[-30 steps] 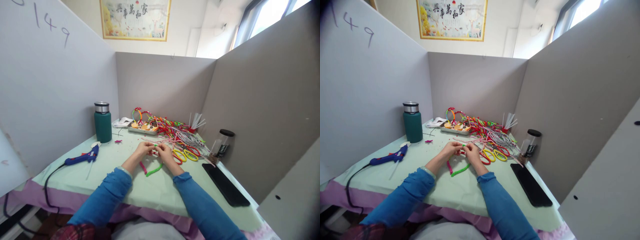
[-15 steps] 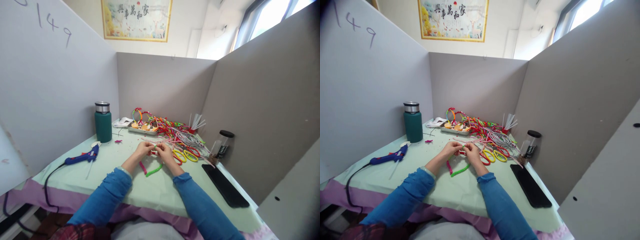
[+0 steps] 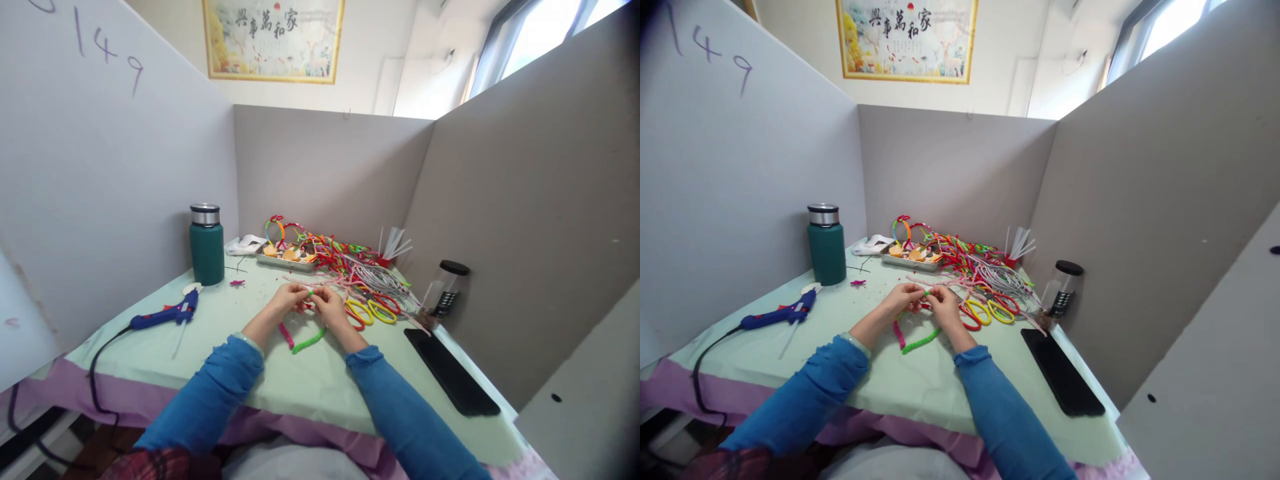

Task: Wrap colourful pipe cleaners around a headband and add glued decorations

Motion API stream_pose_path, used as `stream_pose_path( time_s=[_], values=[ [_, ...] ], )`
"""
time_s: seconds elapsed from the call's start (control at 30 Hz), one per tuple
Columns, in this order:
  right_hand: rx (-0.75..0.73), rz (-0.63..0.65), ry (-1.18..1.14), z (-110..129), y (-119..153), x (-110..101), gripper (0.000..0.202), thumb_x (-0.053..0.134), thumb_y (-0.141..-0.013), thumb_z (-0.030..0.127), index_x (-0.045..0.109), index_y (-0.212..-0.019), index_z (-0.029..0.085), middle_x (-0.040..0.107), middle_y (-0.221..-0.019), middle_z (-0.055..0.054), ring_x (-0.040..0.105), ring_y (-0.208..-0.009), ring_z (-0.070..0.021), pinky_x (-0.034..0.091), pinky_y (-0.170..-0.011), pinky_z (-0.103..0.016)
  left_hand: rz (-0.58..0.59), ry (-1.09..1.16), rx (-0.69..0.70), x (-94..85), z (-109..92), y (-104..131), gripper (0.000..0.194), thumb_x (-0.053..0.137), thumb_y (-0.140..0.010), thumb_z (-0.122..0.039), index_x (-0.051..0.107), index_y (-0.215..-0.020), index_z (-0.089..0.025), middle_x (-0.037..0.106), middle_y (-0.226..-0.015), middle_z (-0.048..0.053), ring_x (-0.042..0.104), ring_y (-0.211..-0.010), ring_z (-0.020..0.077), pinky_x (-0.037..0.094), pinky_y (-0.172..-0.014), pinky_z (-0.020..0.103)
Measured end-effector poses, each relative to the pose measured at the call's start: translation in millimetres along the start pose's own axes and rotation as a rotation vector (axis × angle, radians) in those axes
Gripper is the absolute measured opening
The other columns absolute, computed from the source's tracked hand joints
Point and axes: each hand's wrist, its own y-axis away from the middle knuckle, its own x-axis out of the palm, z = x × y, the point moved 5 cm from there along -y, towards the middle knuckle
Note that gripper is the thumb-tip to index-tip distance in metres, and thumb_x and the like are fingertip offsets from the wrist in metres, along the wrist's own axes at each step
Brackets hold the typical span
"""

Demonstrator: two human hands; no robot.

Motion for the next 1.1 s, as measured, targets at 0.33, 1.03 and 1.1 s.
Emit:
stream_pose_path(
  time_s=[0.33, 1.03, 1.1],
  values=[
    [-0.159, 0.006, 0.377, 15, 6, -3, 0.012, 0.052, -0.078, 0.027, 0.061, -0.076, 0.02, 0.063, -0.071, -0.001, 0.053, -0.065, -0.0153, 0.038, -0.059, -0.024, -0.012, -0.103, 0.05, -2.0, 2, -5, 0.018, 0.068, -0.068, -0.026, 0.056, -0.069, -0.012, 0.056, -0.051, -0.002, 0.052, -0.042, 0.0084, 0.043, -0.044, 0.021],
    [-0.266, -0.012, 0.609, 20, 10, -1, 0.012, 0.05, -0.077, 0.018, 0.063, -0.078, 0.021, 0.065, -0.077, -0.002, 0.055, -0.069, -0.0158, 0.037, -0.063, -0.025, 0.005, -0.204, -0.028, -5.5, 10, -9, 0.015, 0.065, -0.07, -0.024, 0.056, -0.066, -0.013, 0.052, -0.043, -0.003, 0.047, -0.037, 0.0074, 0.037, -0.041, 0.019],
    [-0.26, 0.0, 0.581, 20, 10, -1, 0.013, 0.05, -0.077, 0.019, 0.063, -0.079, 0.021, 0.065, -0.077, -0.002, 0.055, -0.069, -0.0159, 0.038, -0.063, -0.026, -0.001, -0.16, -0.064, -6.3, 11, -8, 0.017, 0.067, -0.068, -0.025, 0.056, -0.064, -0.012, 0.052, -0.044, -0.003, 0.046, -0.038, 0.007, 0.038, -0.042, 0.019]
  ],
)
